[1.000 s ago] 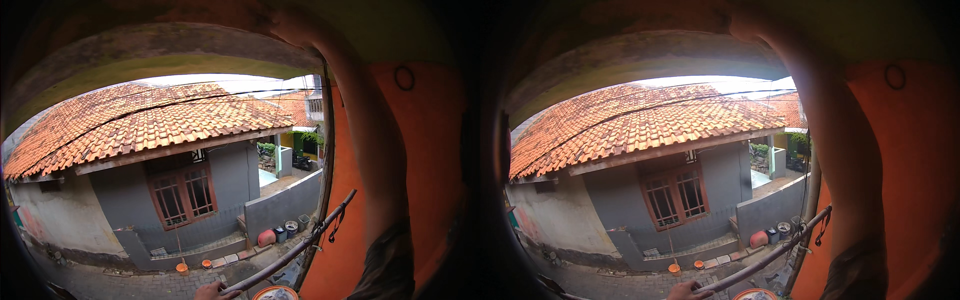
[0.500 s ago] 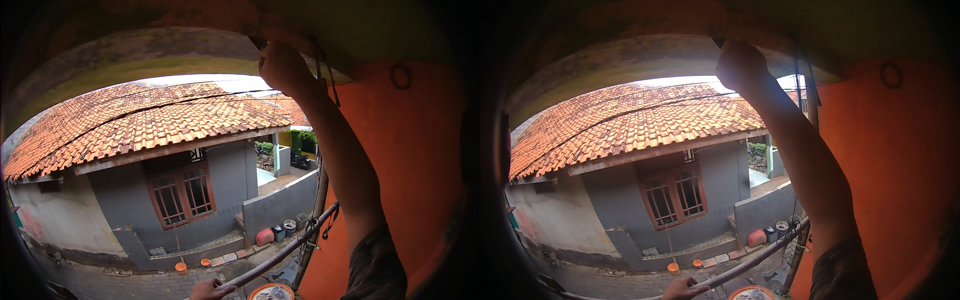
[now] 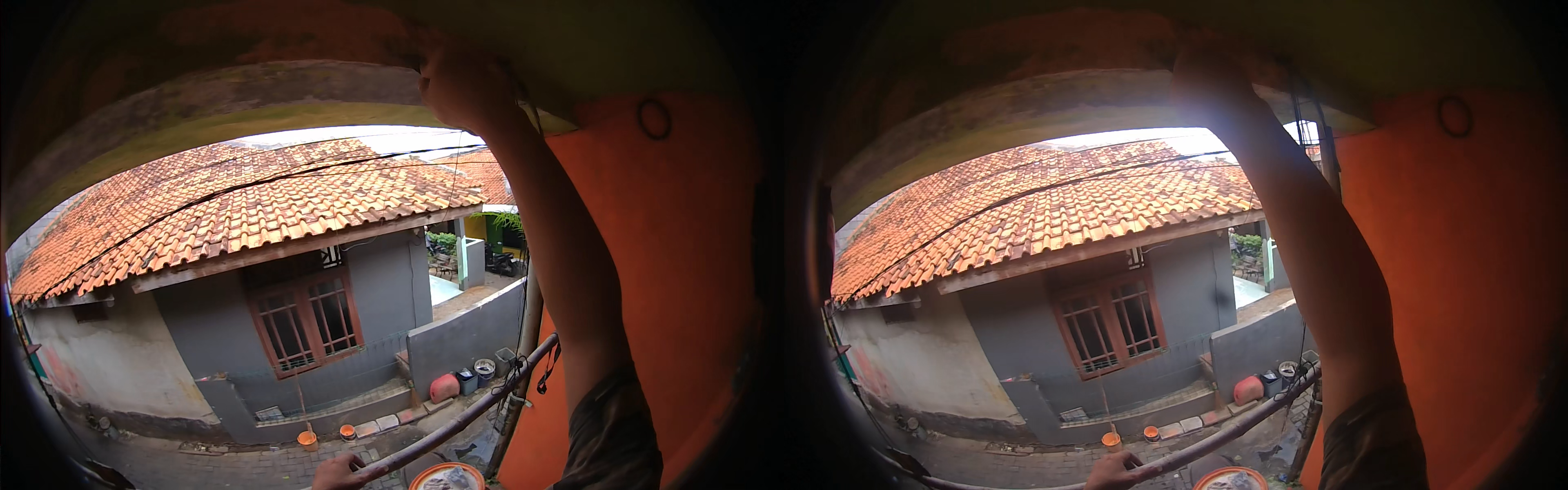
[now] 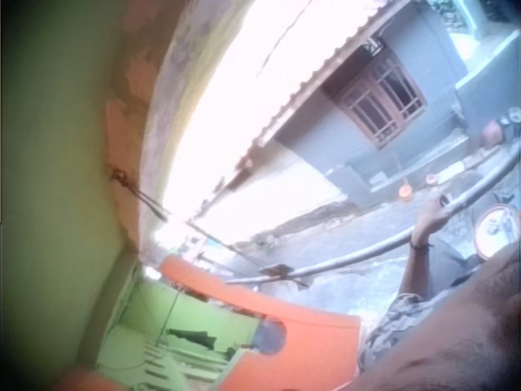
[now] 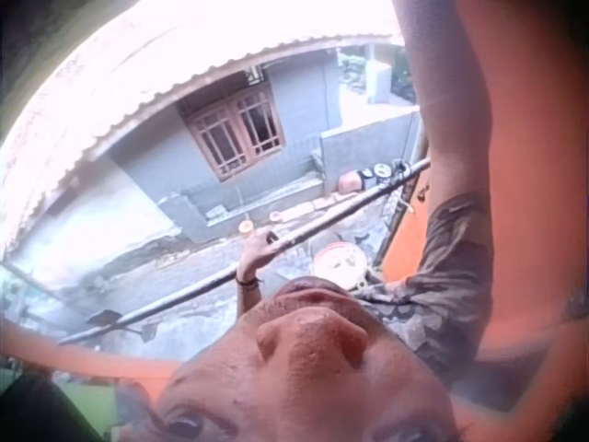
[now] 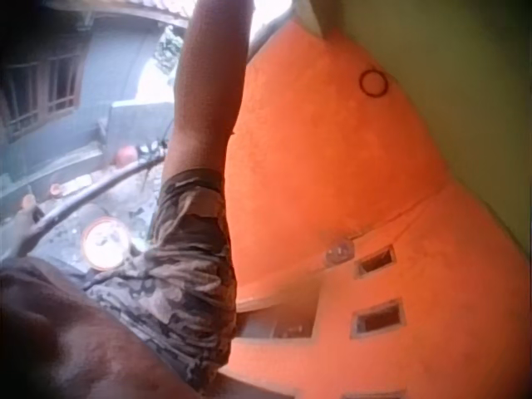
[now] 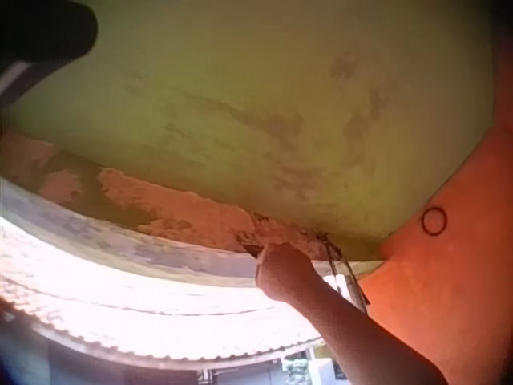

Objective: The person applies plaster to an overhead surface using a trowel and a smaller scraper. They repeatedly scoop plaster from a bucket, transfer it to the trowel, and smooth it onto the ceiling area above.

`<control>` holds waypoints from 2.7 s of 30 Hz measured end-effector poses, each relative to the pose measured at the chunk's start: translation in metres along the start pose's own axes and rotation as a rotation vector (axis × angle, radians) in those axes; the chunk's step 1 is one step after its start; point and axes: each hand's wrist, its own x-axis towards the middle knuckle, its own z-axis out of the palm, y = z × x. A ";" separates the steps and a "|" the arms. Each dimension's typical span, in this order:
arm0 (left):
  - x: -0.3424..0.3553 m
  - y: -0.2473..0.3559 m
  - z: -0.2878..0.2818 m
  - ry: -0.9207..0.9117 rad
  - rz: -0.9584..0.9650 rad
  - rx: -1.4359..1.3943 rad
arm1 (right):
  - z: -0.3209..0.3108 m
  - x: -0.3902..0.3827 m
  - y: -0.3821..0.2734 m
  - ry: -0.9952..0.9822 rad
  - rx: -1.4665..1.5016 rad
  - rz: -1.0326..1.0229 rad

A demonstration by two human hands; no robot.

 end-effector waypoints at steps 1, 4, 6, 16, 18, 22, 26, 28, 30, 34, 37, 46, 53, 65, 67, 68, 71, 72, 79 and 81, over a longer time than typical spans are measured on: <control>-0.001 -0.003 0.001 0.003 -0.001 0.001 | 0.002 -0.003 -0.005 0.003 -0.039 -0.030; -0.001 -0.008 0.003 -0.018 -0.025 0.000 | -0.036 0.005 0.005 -0.384 0.128 0.102; 0.002 -0.004 0.003 -0.037 -0.026 0.008 | -0.039 0.010 0.021 -0.226 0.131 0.046; 0.004 0.001 -0.003 -0.061 -0.019 -0.024 | -0.014 -0.023 -0.006 0.022 0.194 -0.070; 0.003 0.002 -0.001 -0.038 -0.026 0.006 | -0.020 -0.028 0.005 -0.144 0.263 0.058; 0.002 -0.006 0.003 -0.010 -0.043 -0.003 | -0.031 -0.022 0.007 -0.126 0.244 0.195; 0.008 0.000 0.000 -0.007 -0.019 -0.043 | 0.006 0.011 0.062 -0.051 0.121 0.043; 0.007 0.003 -0.001 -0.006 -0.025 -0.028 | 0.013 0.026 0.075 -0.056 0.095 0.035; 0.007 0.003 -0.001 -0.031 -0.032 -0.020 | 0.010 0.033 0.076 -0.099 0.100 0.096; 0.006 -0.004 0.002 -0.029 -0.018 -0.025 | 0.004 0.035 0.048 -0.047 0.089 0.203; 0.007 -0.006 0.002 -0.053 -0.049 0.010 | 0.020 0.032 0.046 0.083 0.142 0.197; 0.005 -0.010 0.003 -0.045 -0.096 0.033 | 0.081 0.039 0.034 0.259 0.078 0.269; 0.004 -0.001 -0.004 -0.045 -0.124 0.069 | 0.083 0.052 0.034 0.238 0.140 0.208; 0.007 -0.006 -0.003 -0.107 -0.150 0.023 | 0.030 0.051 0.012 -0.226 0.291 0.352; 0.006 -0.008 -0.002 -0.103 -0.145 0.017 | 0.021 0.049 0.011 -0.266 0.248 0.356; 0.006 -0.010 -0.002 -0.098 -0.141 0.016 | 0.013 0.046 0.010 -0.322 0.195 0.353; 0.007 -0.008 -0.001 -0.098 -0.136 0.013 | 0.016 0.049 0.044 -0.280 0.143 0.250; 0.006 -0.006 -0.005 -0.099 -0.148 0.010 | 0.014 0.050 0.045 -0.232 0.153 0.194; 0.002 -0.006 -0.005 -0.080 -0.168 0.047 | -0.023 0.063 0.035 -0.135 0.240 0.391; 0.001 -0.003 -0.006 -0.077 -0.173 0.055 | -0.004 0.071 0.037 -0.052 0.162 0.277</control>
